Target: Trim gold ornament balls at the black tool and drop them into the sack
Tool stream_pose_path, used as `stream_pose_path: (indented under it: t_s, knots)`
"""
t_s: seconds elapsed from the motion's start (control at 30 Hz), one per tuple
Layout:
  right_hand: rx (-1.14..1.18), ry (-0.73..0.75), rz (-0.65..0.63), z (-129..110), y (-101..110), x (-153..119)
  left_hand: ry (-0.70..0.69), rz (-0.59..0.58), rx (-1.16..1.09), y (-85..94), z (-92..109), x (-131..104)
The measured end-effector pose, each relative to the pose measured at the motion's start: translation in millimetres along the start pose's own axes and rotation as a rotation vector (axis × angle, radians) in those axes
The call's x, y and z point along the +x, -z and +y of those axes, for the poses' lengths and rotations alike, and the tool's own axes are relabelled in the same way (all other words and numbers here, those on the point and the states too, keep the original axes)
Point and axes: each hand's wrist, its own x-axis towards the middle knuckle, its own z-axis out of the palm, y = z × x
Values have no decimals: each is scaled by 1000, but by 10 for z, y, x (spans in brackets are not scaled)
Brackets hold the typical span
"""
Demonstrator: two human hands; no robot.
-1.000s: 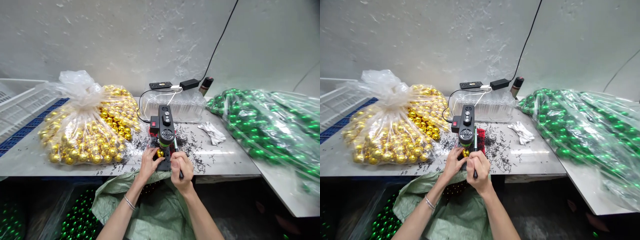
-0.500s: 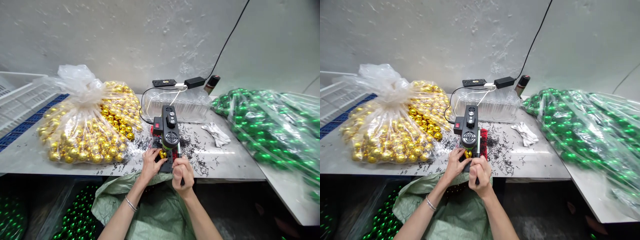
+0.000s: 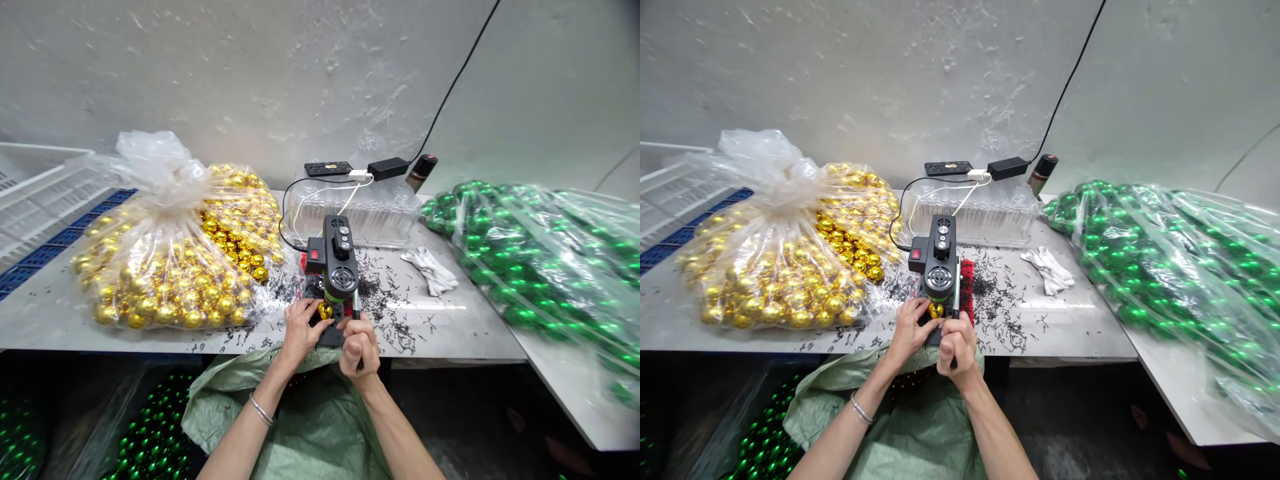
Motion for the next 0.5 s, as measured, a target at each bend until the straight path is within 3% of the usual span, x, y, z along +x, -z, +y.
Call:
stream_pose_path:
  t_s: [0.13,0.3,0.4,0.5]
  knots:
    - [-27,49,-57,-31,20,78,6,-10,-5,10,15,14]
    - [27,-62,-11,-221,111,393,-17,-16,-45,37,9,39]
    - [18,-154,-47,-353,186,633,-69,-37,-112,140,4,-94]
    - [18,-159,-80,-406,225,732,-186,-170,-131,321,-10,-357]
